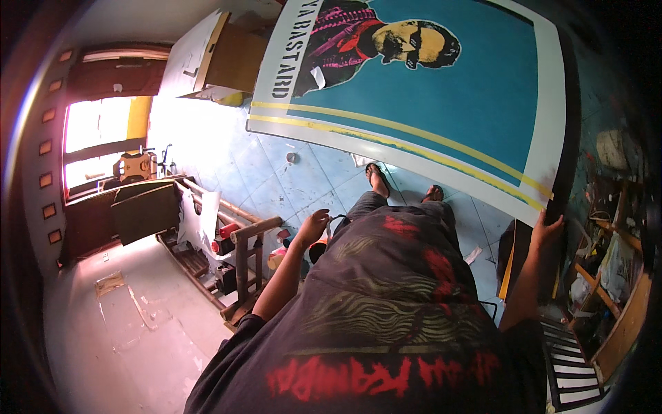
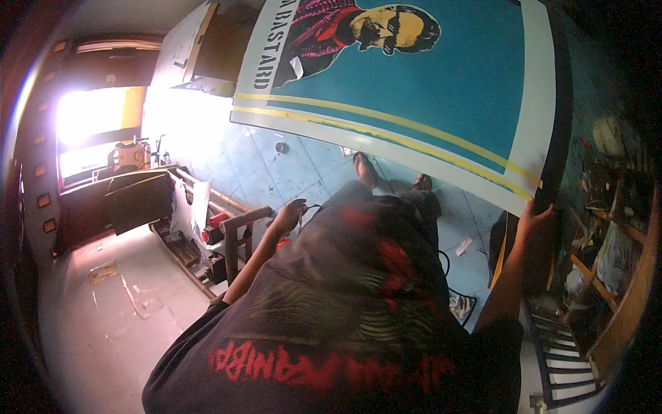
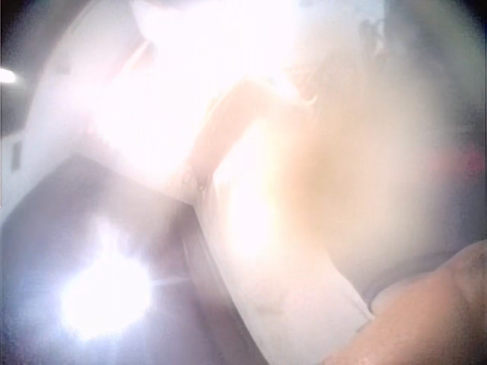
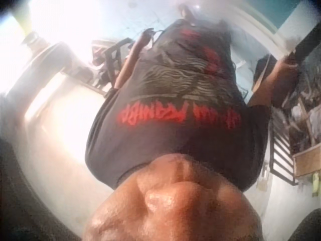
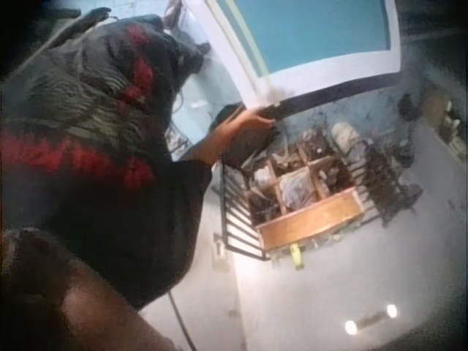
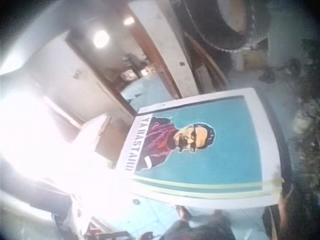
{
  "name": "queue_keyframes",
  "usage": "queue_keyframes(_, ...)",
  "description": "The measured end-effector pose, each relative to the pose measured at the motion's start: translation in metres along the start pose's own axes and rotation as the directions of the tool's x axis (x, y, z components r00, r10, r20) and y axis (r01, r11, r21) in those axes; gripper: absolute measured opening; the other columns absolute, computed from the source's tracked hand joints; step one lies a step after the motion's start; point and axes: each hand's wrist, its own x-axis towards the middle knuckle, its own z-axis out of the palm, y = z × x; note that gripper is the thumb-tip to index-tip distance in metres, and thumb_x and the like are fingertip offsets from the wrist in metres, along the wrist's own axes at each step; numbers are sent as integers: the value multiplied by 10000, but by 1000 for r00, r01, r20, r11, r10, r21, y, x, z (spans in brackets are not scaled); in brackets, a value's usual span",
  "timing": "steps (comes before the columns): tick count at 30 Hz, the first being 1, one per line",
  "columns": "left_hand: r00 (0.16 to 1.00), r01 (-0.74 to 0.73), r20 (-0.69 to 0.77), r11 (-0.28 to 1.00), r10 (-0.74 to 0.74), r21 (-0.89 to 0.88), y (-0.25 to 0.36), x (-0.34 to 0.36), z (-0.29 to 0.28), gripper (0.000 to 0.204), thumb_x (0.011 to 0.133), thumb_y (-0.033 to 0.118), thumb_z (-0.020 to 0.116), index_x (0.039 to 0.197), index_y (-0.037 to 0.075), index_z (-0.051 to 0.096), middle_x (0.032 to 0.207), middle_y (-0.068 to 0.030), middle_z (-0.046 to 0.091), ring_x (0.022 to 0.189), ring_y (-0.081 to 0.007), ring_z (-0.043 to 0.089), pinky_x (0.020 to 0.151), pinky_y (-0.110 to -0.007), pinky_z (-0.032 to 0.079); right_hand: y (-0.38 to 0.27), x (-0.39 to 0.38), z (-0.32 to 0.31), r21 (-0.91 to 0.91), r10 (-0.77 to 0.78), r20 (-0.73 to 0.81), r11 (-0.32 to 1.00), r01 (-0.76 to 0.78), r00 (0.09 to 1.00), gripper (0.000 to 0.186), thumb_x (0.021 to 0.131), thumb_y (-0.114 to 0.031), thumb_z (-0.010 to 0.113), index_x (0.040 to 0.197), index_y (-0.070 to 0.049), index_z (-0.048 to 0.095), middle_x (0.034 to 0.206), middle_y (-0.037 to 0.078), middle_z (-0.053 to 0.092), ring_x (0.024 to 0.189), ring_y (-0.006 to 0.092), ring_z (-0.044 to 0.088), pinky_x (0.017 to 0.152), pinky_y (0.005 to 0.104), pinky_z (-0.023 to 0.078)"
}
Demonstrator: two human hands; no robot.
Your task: The person applies masking tape to the edges of a large printed sign and then paints a black stripe along the taped edge using a paintbrush and a paint can. The sign features a graphic and text and is placed on a work surface.
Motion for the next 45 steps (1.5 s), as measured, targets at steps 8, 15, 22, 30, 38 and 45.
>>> queue_keyframes(8,987,144,65,990,-144,2,-30,0,26,445,875,281,588,1223,6,547,1148,-186,628,1056,-309,613,886,-365,486,38,26,5,124,-72,-54,989,78,996,790,838,-529,616,1407,-64,324,1414,227,344,1291,393,363,1052,491,321)
queue_keyframes(15,994,-49,-99,999,49,1,-136,-24,40,480,874,333,587,1238,23,540,1152,-199,622,1070,-339,595,900,-398,473,-24,-5,-13,50,-85,64,995,81,994,724,829,-430,671,1341,5,401,1292,210,487,1169,348,499,1017,439,389)
queue_keyframes(22,968,22,-218,910,-122,-413,-148,-46,69,490,870,395,569,1168,6,579,1139,-207,624,1038,-354,604,873,-412,481,-154,-84,8,231,-459,347,887,400,818,707,849,-421,649,1344,12,391,1298,208,477,1175,342,500,1008,431,406)
queue_keyframes(30,755,372,-120,571,-645,-732,-280,-149,136,523,839,384,647,1195,8,577,1106,-199,637,974,-296,628,847,-374,491,-328,-218,64,352,-408,884,903,246,231,688,871,-410,624,1348,21,379,1306,206,465,1181,335,501,999,422,425)
queue_keyframes(38,344,303,-17,128,-939,-944,-330,-239,169,430,851,359,629,1103,11,615,1076,-177,645,1001,-281,611,851,-365,474,-453,-265,123,141,-132,989,981,136,-68,668,893,-399,599,1351,30,368,1313,203,454,1188,328,502,989,413,444)
queue_keyframes(45,315,98,110,-83,-943,-992,-295,-204,178,431,853,358,630,1113,15,610,1068,-170,648,997,-279,611,855,-364,470,-567,-267,238,141,-101,956,982,128,-274,622,919,-374,572,1338,42,376,1299,196,458,1156,305,533,964,385,475)
